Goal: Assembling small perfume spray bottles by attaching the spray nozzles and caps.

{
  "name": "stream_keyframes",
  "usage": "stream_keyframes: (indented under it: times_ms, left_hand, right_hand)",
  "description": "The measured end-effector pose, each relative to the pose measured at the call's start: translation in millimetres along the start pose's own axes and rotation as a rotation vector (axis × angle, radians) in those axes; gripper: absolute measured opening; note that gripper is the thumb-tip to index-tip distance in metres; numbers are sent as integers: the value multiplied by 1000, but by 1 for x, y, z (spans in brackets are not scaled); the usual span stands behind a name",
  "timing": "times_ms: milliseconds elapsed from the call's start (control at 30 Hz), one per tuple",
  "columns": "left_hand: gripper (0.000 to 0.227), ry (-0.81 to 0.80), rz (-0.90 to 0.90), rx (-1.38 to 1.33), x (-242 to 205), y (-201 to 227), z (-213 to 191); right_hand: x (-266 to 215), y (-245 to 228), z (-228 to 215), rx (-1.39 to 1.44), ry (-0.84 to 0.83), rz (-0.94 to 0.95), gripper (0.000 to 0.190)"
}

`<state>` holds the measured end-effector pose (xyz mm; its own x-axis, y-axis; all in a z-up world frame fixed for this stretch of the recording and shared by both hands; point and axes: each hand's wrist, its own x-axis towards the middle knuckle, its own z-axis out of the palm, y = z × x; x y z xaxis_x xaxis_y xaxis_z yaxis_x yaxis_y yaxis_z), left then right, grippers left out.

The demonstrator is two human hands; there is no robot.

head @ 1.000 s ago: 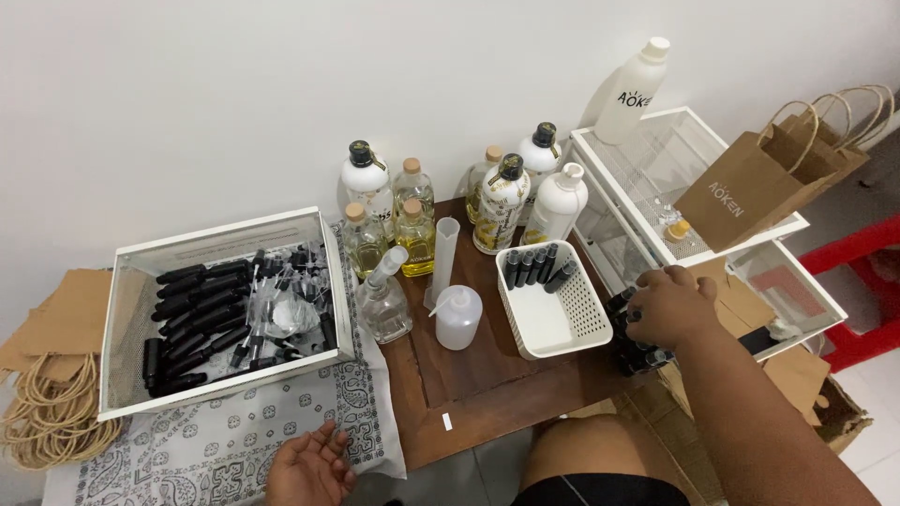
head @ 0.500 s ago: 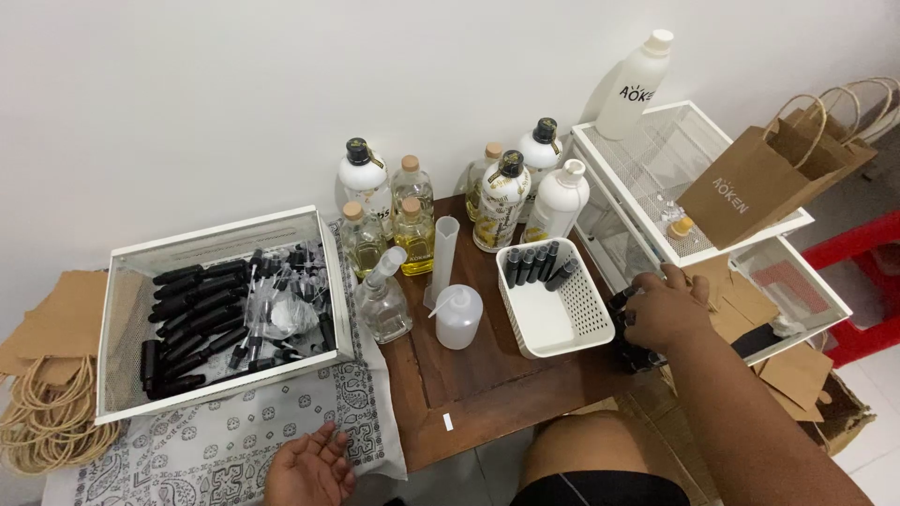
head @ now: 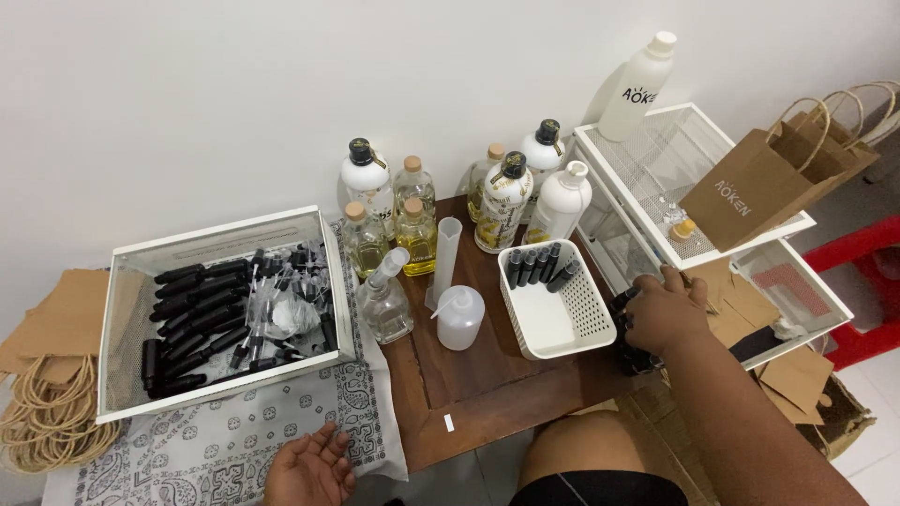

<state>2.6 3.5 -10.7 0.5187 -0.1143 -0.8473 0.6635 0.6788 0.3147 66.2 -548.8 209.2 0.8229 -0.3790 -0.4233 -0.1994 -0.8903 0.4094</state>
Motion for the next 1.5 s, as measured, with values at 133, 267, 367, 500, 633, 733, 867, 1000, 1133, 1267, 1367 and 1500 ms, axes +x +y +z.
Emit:
stream_keyframes:
  times_ms: [133, 267, 367, 500, 633, 733, 867, 1000, 1133, 1267, 1367, 1500]
  left_hand:
    - [47, -54, -47, -4, -2, 2, -4]
    - [52, -37, -4, 2, -10, 1, 3]
    - [49, -14, -12, -9, -11, 2, 4]
    - [50, -26, -36, -22, 0, 2, -4]
    - [49, 9, 3, -6, -22, 2, 14]
    - [55, 7, 46, 27, -26, 2, 16]
    - [51, -21, 1, 9, -10, 2, 0]
    - [50, 1, 30, 6, -20, 1, 6]
    - [55, -41, 21, 25, -18, 3, 1]
    - [56, -85, 27, 44, -4, 1, -9]
    - [53, -66, 55, 48, -31, -1, 6]
    - [52, -20, 135, 61, -78, -2, 27]
  right_hand:
    - [11, 2, 13, -68, 82, -7, 38]
    - [-4, -3, -4, -12, -9, 13, 39]
    - [-6, -3, -7, -27, -20, 14, 39]
    - [14, 5, 27, -80, 154, 13, 41]
    - [-2, 3, 7, -7, 10, 20, 43]
    - [-4, 5, 9, 60, -6, 24, 43]
    - [19, 19, 45, 243, 269, 30, 44]
    - [17, 22, 53, 761, 795, -283, 41]
    - [-126, -31, -53, 1157, 666, -383, 18]
    - [-251, -84, -106, 1323, 937, -1003, 64]
    - [-318, -133, -123, 1545, 1083, -1116, 59]
    - [-329, -144, -89, 1888, 445, -930, 63]
